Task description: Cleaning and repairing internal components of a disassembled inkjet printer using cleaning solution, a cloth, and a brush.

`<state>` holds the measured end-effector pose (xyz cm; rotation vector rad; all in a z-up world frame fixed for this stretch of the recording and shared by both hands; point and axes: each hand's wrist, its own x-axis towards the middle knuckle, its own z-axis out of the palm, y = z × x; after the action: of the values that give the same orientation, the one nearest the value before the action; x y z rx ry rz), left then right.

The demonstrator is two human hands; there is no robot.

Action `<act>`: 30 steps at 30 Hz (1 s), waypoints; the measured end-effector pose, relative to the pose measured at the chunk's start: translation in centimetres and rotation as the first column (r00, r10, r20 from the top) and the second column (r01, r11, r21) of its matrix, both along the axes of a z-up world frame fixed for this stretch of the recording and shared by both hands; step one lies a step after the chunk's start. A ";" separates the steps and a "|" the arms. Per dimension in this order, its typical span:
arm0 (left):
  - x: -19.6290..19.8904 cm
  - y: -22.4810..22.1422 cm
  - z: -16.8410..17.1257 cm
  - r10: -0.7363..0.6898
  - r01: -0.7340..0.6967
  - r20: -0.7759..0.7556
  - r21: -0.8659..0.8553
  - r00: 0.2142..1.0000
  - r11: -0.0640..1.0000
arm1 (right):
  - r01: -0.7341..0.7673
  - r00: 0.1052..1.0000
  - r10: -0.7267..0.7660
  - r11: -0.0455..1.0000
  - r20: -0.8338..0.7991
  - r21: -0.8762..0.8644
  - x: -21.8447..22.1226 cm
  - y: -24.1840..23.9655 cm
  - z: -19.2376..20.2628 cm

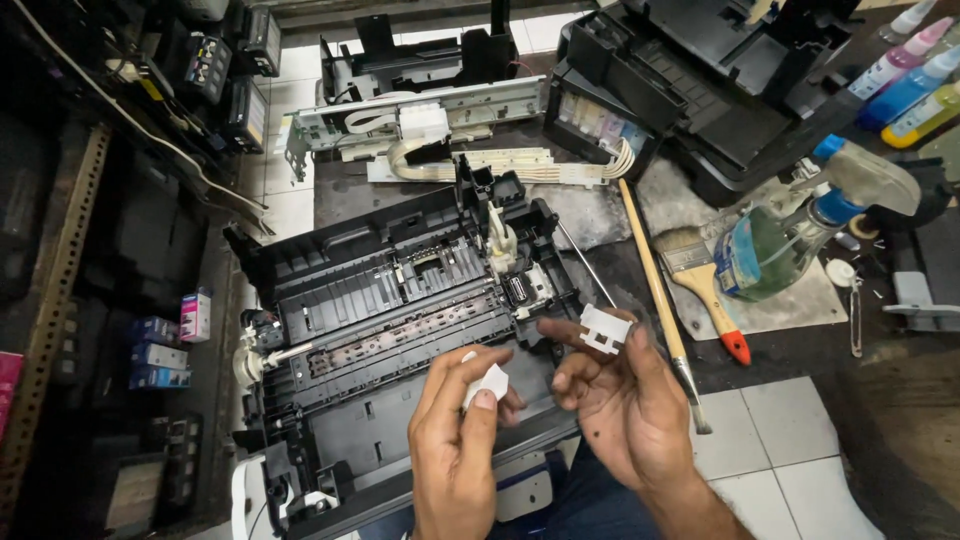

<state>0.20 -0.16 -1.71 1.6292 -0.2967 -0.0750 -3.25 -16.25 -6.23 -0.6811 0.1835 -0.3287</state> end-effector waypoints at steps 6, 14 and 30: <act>-0.1 0.1 0.1 -0.026 0.029 0.028 -0.114 0.999 0.993 | 0.001 0.999 -0.001 1.000 0.047 -0.003 -0.1 0.1 0.0; 0.2 0.3 0.8 -0.083 0.069 -0.062 -0.197 0.995 0.978 | -0.032 0.995 0.035 0.999 0.090 -0.028 -0.2 0.2 0.2; -0.7 -1.6 0.2 0.103 -0.104 -0.011 -0.129 0.995 0.986 | -0.100 0.990 0.106 0.992 0.096 -0.072 -0.2 0.0 -0.4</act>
<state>-0.55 -1.78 -1.51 1.5132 -0.2091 0.0196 -3.41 -16.30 -6.66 -0.7362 0.0417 -0.2699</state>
